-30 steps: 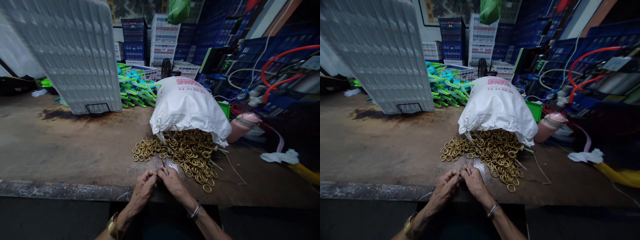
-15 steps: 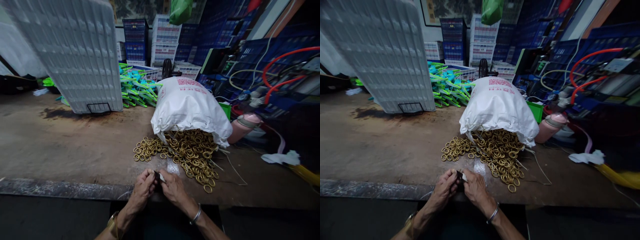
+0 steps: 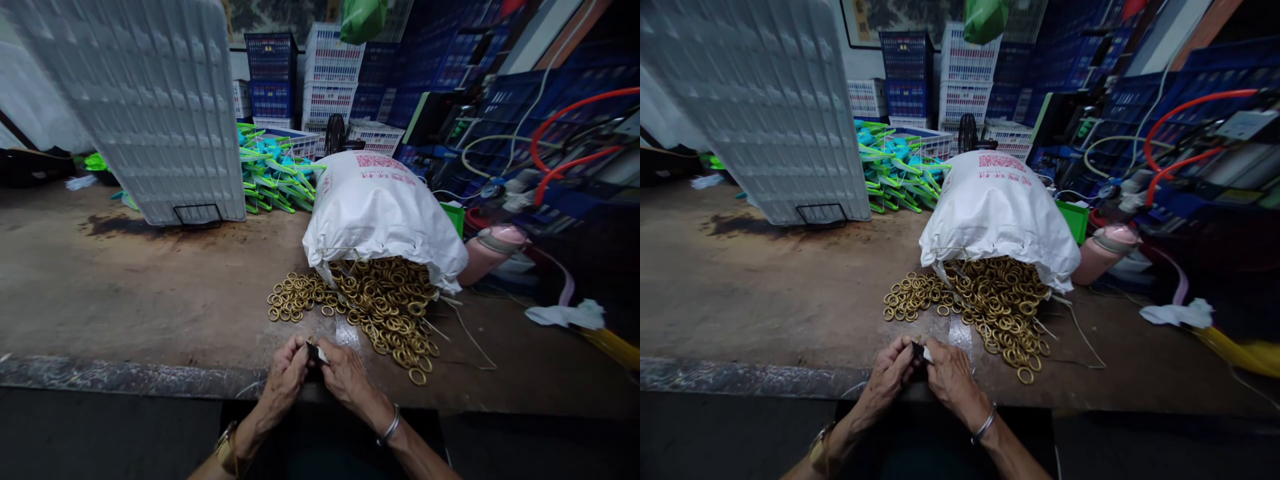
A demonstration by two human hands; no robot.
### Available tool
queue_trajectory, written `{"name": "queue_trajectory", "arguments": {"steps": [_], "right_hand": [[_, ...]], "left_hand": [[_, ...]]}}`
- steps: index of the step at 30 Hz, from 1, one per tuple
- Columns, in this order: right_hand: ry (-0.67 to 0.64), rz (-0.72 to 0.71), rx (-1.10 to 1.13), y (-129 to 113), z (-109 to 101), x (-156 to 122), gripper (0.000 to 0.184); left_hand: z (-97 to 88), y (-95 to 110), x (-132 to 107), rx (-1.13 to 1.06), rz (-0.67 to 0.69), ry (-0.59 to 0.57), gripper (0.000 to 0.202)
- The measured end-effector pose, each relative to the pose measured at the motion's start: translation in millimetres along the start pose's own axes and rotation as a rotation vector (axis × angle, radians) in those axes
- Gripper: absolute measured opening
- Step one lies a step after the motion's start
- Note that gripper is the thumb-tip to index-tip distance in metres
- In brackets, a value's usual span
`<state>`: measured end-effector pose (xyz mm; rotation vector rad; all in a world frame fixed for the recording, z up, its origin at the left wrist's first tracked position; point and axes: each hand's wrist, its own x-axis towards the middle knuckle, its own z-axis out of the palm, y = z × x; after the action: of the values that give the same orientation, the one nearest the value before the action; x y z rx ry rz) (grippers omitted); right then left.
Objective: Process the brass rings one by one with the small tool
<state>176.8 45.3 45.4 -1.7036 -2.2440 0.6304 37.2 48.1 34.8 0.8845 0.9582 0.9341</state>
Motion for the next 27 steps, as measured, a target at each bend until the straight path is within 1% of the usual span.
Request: {"name": "queue_trajectory", "arguments": {"steps": [4, 7, 10, 13, 14, 16, 18, 19, 22, 27], "right_hand": [[-0.012, 0.006, -0.028, 1.3, 0.7, 2.4, 0.027], [-0.05, 0.001, -0.047, 1.8, 1.3, 4.2, 0.03], [-0.086, 0.029, -0.09, 1.5, 2.1, 6.1, 0.032], [-0.075, 0.084, -0.168, 3.5, 0.2, 11.1, 0.03], [-0.066, 0.111, -0.198, 5.2, -1.7, 13.9, 0.028], [-0.034, 0.184, -0.258, 9.6, -7.0, 20.5, 0.024], [0.033, 0.248, -0.296, 14.3, -12.8, 27.7, 0.021], [0.074, 0.269, -0.301, 16.3, -15.3, 31.0, 0.02], [0.154, 0.306, -0.285, 19.3, -19.4, 39.7, 0.015], [0.164, 0.345, -0.311, 21.2, -14.9, 51.0, 0.015]], "left_hand": [[-0.5, -2.5, 0.3, 0.017, 0.033, -0.012, 0.036], [0.4, -1.5, -0.2, 0.014, 0.036, -0.01, 0.037], [0.2, 1.5, -2.4, 0.036, 0.001, 0.007, 0.038], [-0.1, 6.7, -8.4, 0.031, -0.058, 0.011, 0.037], [0.2, 8.8, -11.2, 0.016, -0.08, -0.008, 0.035], [1.7, 12.8, -16.9, -0.051, -0.121, -0.084, 0.033], [3.5, 15.2, -20.8, -0.171, -0.168, -0.154, 0.03], [4.1, 15.4, -21.6, -0.239, -0.191, -0.17, 0.03], [3.5, 12.4, -20.1, -0.379, -0.23, -0.128, 0.03], [-1.4, 7.5, -14.5, -0.423, -0.197, -0.087, 0.026]]}}
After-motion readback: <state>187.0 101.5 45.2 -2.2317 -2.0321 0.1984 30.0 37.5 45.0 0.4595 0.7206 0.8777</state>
